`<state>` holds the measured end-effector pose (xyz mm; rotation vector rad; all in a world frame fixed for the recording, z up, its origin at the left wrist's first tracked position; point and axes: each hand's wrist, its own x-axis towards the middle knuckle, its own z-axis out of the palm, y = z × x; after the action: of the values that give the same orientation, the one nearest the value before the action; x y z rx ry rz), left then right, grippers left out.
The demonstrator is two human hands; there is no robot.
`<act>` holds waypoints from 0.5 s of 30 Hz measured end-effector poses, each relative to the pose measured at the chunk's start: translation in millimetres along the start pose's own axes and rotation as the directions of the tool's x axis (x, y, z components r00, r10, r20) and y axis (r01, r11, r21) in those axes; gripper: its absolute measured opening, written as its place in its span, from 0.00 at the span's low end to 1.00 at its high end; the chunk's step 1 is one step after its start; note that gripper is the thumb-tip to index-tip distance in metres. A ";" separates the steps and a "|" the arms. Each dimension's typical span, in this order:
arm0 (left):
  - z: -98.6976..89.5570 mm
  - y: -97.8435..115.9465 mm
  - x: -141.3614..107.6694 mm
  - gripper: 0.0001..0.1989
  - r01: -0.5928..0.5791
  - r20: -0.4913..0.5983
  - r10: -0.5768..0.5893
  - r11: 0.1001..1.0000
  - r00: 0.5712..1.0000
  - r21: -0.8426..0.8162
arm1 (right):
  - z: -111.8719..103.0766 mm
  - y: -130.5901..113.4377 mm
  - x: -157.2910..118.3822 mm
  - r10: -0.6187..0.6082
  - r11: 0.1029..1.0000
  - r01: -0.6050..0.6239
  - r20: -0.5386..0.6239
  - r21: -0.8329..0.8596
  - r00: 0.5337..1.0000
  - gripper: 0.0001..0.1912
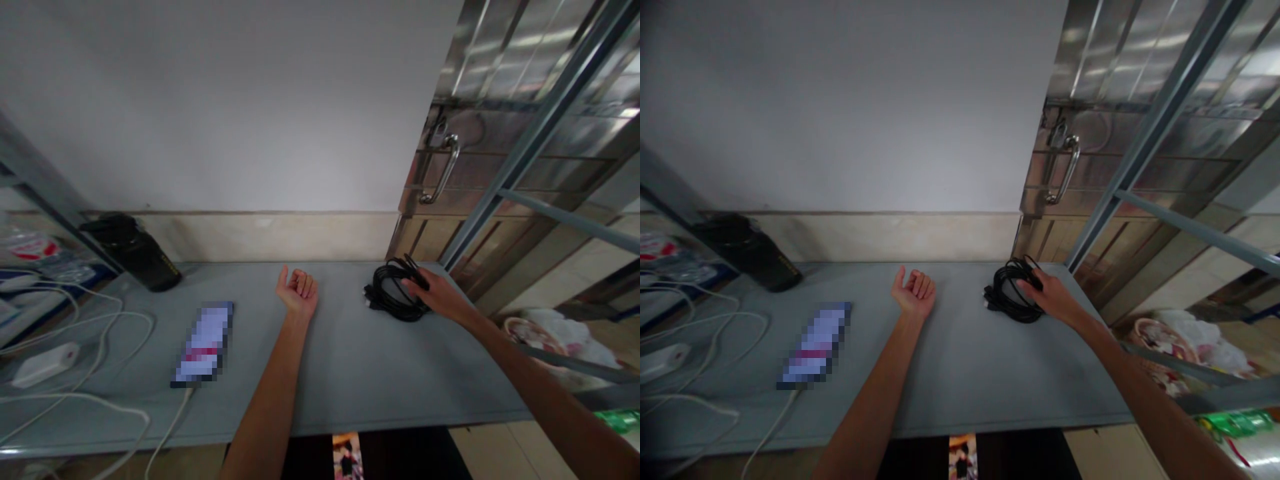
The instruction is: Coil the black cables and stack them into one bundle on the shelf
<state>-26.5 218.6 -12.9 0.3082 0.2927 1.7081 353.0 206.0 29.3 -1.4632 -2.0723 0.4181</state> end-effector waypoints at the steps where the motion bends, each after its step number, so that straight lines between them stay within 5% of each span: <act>1: -0.1 0.2 -0.1 0.27 -0.001 0.004 0.001 1.000 1.000 -0.001 | -6.7 -0.7 3.3 0.019 0.997 -0.017 -0.018 0.077 1.000 0.31; 5: -0.7 1.5 -0.6 0.27 -0.001 0.005 0.001 1.000 1.000 0.006 | -32.0 -6.5 14.7 0.130 0.929 -0.074 -0.132 0.363 0.983 0.32; 10: -0.2 2.1 -2.0 0.27 0.001 -0.021 -0.001 1.000 1.000 -0.007 | -63.8 -13.3 27.3 0.261 0.854 -0.082 -0.287 0.513 0.922 0.33; 15: 0.7 1.3 -3.2 0.26 0.013 -0.014 -0.013 1.000 1.000 -0.004 | -89.8 -31.8 37.7 0.120 0.886 0.050 -0.333 0.461 0.935 0.32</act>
<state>-26.9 215.2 -11.9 0.2910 0.3009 1.6982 374.1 224.0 127.9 -1.1825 -1.5262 0.5729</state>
